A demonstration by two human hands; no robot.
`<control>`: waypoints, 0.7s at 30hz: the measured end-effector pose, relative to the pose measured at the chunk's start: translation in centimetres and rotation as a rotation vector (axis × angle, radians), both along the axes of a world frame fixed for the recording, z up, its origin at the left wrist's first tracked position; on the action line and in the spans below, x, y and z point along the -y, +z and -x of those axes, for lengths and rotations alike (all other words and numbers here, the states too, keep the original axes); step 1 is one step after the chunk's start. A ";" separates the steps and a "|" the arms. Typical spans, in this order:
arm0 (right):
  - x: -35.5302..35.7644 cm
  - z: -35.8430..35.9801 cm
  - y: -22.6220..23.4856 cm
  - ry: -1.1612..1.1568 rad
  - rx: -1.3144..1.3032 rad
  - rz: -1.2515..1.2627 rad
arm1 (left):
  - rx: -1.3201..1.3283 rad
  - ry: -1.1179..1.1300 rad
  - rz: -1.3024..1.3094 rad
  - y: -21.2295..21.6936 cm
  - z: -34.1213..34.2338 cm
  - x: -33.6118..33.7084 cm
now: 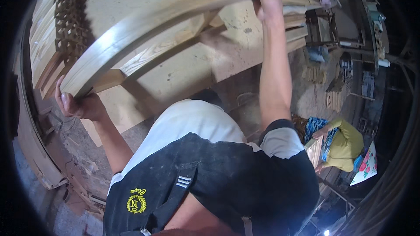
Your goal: Assembling and inspecting wooden furniture components at a workbench.
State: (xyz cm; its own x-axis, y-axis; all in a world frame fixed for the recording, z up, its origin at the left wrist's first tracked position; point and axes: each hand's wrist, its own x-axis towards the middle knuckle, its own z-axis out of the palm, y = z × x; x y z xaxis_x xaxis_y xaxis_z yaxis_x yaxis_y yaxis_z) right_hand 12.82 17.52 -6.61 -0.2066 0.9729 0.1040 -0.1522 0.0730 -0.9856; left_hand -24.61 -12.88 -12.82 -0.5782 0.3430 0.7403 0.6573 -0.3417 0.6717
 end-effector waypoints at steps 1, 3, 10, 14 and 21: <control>-0.5 0.3 0.5 0.031 0.056 0.040 | -0.154 0.027 -0.011 -1.2 1.5 0.6; -1.0 1.6 1.2 0.059 0.036 0.043 | -0.339 0.139 0.063 -1.0 1.2 1.0; -2.8 2.9 -4.2 0.074 -0.203 -0.182 | -0.100 0.061 -0.013 -1.7 2.7 0.2; -3.3 4.7 -4.7 -0.015 -0.112 -0.173 | -0.042 0.137 0.065 1.2 2.6 0.8; -4.5 1.8 -5.2 0.022 -0.046 -0.133 | -0.047 -0.051 0.126 21.5 -6.1 -4.4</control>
State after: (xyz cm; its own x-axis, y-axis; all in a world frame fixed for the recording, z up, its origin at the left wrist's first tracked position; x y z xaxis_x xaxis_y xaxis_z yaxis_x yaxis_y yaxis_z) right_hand 10.97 22.02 -11.86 -0.2198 0.9452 0.2414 -0.2001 0.1985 -0.9595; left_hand -18.50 -8.48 8.67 -0.5237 0.4630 0.7151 0.6729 -0.2900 0.6805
